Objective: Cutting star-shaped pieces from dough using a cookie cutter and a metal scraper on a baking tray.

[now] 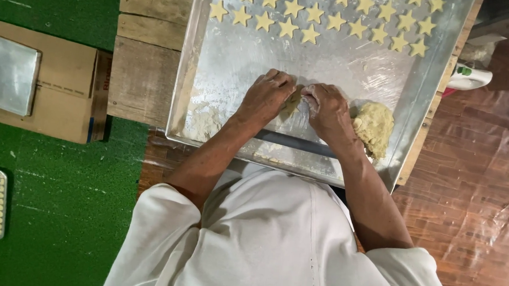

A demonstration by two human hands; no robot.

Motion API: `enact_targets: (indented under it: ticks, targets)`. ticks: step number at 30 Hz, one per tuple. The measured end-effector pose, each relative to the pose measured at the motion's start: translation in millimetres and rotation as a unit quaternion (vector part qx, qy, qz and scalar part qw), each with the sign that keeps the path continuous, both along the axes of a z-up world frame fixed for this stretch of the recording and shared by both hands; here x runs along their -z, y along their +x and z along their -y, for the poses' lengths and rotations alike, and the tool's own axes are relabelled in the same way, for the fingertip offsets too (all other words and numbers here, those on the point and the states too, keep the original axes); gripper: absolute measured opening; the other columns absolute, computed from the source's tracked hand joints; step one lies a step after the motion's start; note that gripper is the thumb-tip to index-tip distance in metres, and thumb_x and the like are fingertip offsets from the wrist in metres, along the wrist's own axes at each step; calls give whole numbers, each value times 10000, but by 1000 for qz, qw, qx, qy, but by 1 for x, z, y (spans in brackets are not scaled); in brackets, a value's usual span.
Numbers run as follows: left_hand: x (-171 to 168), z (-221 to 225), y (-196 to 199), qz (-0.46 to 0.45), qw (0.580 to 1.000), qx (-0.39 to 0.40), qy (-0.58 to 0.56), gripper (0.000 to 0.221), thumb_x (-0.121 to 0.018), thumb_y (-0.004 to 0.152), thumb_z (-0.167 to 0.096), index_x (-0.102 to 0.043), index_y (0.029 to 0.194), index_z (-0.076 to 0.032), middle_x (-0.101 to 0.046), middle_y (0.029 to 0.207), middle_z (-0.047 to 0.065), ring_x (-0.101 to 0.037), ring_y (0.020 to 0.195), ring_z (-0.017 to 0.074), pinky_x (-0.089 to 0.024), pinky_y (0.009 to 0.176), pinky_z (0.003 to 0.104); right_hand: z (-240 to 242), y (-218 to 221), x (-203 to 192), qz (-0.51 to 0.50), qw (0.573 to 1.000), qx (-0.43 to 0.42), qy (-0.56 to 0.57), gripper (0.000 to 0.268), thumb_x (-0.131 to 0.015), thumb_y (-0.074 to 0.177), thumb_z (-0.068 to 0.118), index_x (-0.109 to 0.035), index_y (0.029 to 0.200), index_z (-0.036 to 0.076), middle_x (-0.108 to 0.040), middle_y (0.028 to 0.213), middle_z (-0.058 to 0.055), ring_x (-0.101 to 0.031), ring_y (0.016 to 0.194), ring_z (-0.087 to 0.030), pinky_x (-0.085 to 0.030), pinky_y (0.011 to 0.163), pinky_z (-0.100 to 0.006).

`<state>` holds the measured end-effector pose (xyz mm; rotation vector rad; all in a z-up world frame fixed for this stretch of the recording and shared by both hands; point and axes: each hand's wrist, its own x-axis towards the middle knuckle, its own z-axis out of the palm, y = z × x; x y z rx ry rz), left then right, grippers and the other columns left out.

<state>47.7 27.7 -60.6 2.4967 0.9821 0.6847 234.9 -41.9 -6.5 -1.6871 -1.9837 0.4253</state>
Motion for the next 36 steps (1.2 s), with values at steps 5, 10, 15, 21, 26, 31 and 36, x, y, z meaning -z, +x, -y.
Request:
enact_targets:
  ticks: [5, 10, 15, 21, 26, 31, 36]
  targets:
    - [-35, 4, -6, 59, 996, 7, -72, 43, -622, 983, -113, -649, 951, -124, -644, 928, 61, -627, 954, 334, -519, 763, 475, 1, 1, -2, -75, 997, 6, -27, 185, -748, 927, 74, -706, 1099, 127, -738, 950, -82, -724, 927, -347, -584, 802, -467]
    - [-62, 1, -11, 130, 976, 13, -176, 84, -661, 970, -56, -671, 1018, -125, -706, 909, 107, -664, 940, 398, -561, 749, 530, -1, -6, -7, -112, 992, 26, -42, 381, -817, 837, 27, -666, 1180, 97, -738, 909, -90, -733, 858, -305, -587, 778, -449]
    - [-58, -1, -19, 145, 944, -33, -295, 137, -667, 1019, -205, -690, 1150, -174, -762, 1054, 53, -691, 1065, 301, -586, 856, 445, -3, -15, -32, -165, 980, 78, -79, 393, -703, 928, 53, -553, 1291, 57, -734, 970, -186, -725, 908, -418, -575, 786, -550]
    - [-42, -9, -19, 154, 948, -38, -276, 213, -625, 1051, -168, -673, 1253, -122, -739, 1060, 135, -688, 1037, 345, -586, 895, 476, -43, 21, -28, -193, 964, 179, -47, 354, -679, 950, 81, -546, 1279, 78, -729, 933, -125, -717, 815, -240, -578, 728, -381]
    - [-45, -7, -18, 174, 944, -40, -278, 230, -632, 1035, -139, -678, 1251, -73, -728, 1046, 203, -684, 1022, 409, -577, 872, 522, -75, 43, -17, -215, 960, 179, -35, 376, -665, 960, 32, -501, 1298, 32, -725, 955, -165, -724, 870, -283, -577, 758, -414]
    - [-63, -5, -20, 177, 934, -47, -306, 239, -645, 1013, -107, -694, 1242, -60, -735, 1056, 214, -688, 1051, 417, -572, 928, 533, -89, 38, -12, -205, 960, 183, -57, 439, -709, 942, 90, -493, 1323, 115, -759, 977, -159, -749, 885, -303, -575, 772, -426]
    - [-49, -11, -18, 179, 936, -43, -299, 205, -650, 1007, -80, -711, 1202, -60, -737, 1041, 206, -699, 1035, 409, -587, 914, 503, -96, 43, -7, -139, 966, 202, -79, 468, -736, 905, 123, -520, 1319, 153, -773, 982, -108, -758, 922, -300, -587, 802, -441]
